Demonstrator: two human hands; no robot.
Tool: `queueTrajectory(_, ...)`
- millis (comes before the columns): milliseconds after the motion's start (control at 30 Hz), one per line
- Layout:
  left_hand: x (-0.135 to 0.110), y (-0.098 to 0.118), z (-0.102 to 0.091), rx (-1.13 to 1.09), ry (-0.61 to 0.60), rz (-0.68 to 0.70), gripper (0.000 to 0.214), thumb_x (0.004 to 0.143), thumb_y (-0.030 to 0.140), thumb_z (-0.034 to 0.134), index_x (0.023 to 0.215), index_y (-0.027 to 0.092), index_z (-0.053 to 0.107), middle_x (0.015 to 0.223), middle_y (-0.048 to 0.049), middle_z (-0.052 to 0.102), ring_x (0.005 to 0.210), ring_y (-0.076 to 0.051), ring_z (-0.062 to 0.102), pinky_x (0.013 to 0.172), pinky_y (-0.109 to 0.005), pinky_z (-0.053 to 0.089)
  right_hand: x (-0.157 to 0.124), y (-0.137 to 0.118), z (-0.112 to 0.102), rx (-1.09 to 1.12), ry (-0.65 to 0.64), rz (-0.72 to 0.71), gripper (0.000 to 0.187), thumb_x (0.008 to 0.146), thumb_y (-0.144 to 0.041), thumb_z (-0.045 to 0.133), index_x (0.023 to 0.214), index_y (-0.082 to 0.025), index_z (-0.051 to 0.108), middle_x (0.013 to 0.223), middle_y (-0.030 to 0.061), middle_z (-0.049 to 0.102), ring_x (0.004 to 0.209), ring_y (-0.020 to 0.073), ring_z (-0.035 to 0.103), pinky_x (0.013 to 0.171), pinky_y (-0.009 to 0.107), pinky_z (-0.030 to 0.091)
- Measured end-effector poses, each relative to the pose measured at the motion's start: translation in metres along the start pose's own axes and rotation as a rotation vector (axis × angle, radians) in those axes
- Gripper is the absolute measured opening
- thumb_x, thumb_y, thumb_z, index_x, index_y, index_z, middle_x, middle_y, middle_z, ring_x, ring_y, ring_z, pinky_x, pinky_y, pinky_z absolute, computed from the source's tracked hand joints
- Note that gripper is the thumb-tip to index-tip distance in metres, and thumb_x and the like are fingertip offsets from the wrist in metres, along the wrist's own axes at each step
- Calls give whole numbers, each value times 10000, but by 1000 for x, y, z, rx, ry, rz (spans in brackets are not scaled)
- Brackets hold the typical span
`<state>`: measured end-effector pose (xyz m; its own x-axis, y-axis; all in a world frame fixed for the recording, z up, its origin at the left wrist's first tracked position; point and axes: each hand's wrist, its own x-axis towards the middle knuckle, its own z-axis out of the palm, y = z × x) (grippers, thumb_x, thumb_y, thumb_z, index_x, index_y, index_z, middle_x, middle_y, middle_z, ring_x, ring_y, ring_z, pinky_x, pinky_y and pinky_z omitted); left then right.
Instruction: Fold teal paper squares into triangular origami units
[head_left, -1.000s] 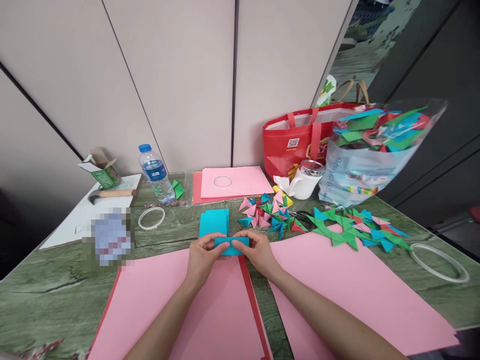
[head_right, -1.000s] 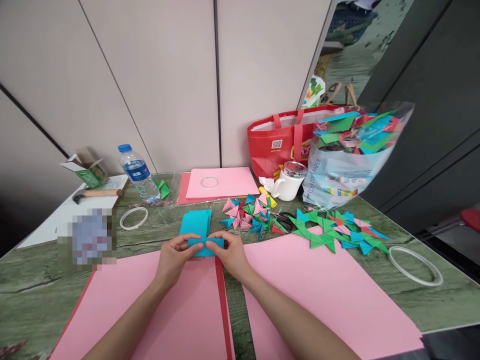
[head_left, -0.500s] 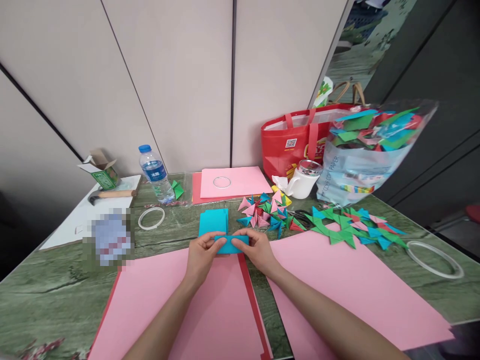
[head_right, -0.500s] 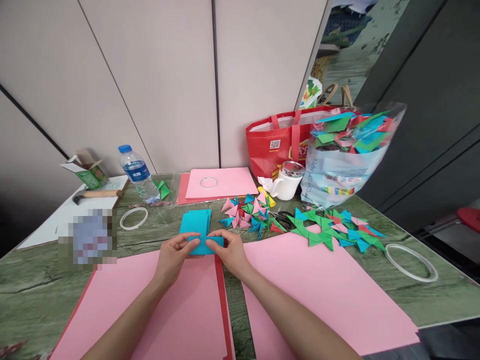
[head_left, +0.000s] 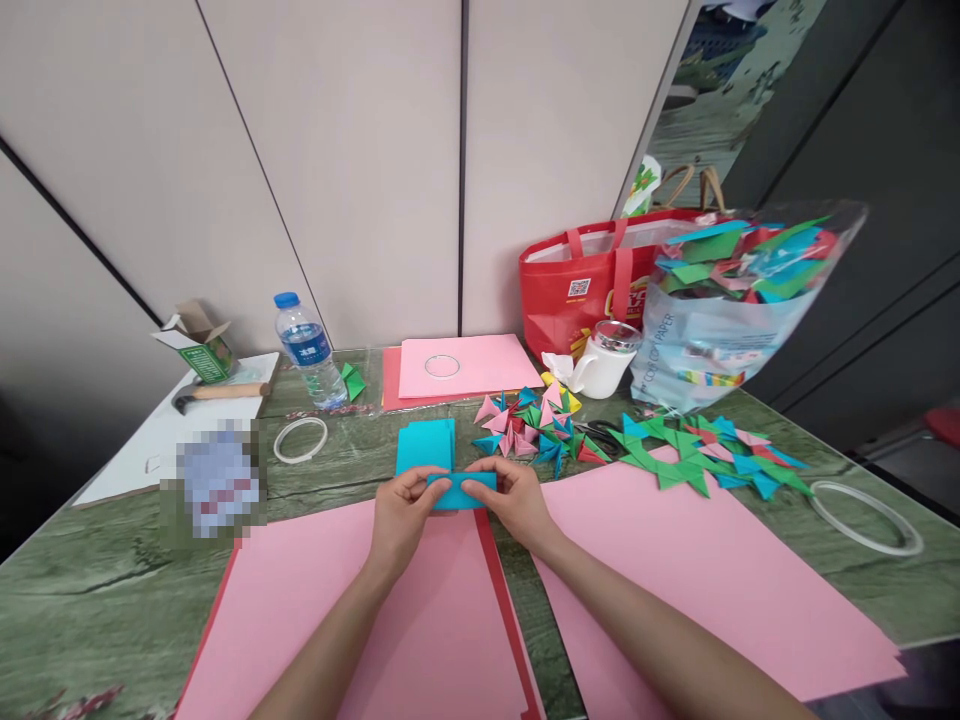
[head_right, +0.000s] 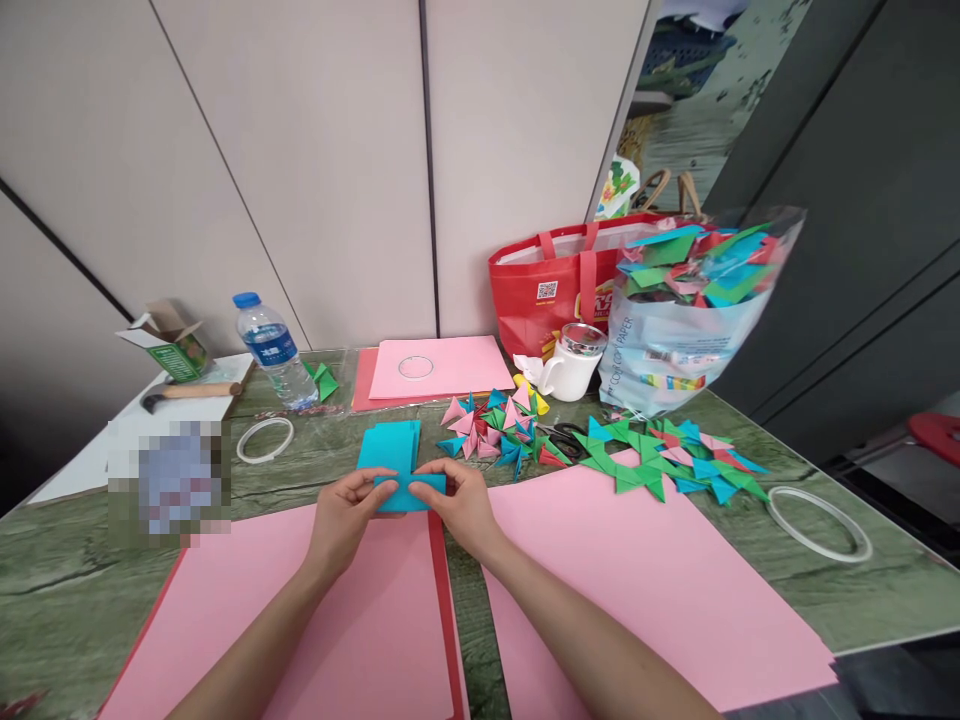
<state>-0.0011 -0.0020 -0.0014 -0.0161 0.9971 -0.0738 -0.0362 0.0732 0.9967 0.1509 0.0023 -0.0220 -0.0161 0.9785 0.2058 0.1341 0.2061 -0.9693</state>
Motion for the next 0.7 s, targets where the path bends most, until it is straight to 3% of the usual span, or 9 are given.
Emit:
queueTrajectory(267, 0, 2, 1, 5, 8, 12, 214, 586, 296, 683, 729, 137, 660, 471, 36, 607, 463, -122, 544, 504, -268, 510, 2, 2, 0, 6, 19, 12, 223, 621, -365, 653, 731, -171, 659, 656, 16, 619, 545, 123, 494, 477, 224, 397)
queueTrajectory(567, 0, -3, 0, 5, 23, 36, 244, 560, 332, 692, 712, 142, 673, 466, 32, 604, 454, -126, 544, 487, -268, 499, 3, 8, 0, 38, 28, 62, 260, 587, -367, 687, 748, -166, 655, 526, -20, 510, 454, 88, 379, 408, 201, 307)
queueTrajectory(700, 0, -1, 1, 29, 30, 56, 252, 557, 347, 687, 699, 140, 677, 447, 30, 587, 439, -127, 530, 462, -262, 481, 4, 9, -1, 47, 2, 61, 260, 594, -370, 682, 754, -166, 656, 588, -1, 566, 486, 100, 432, 431, 209, 349)
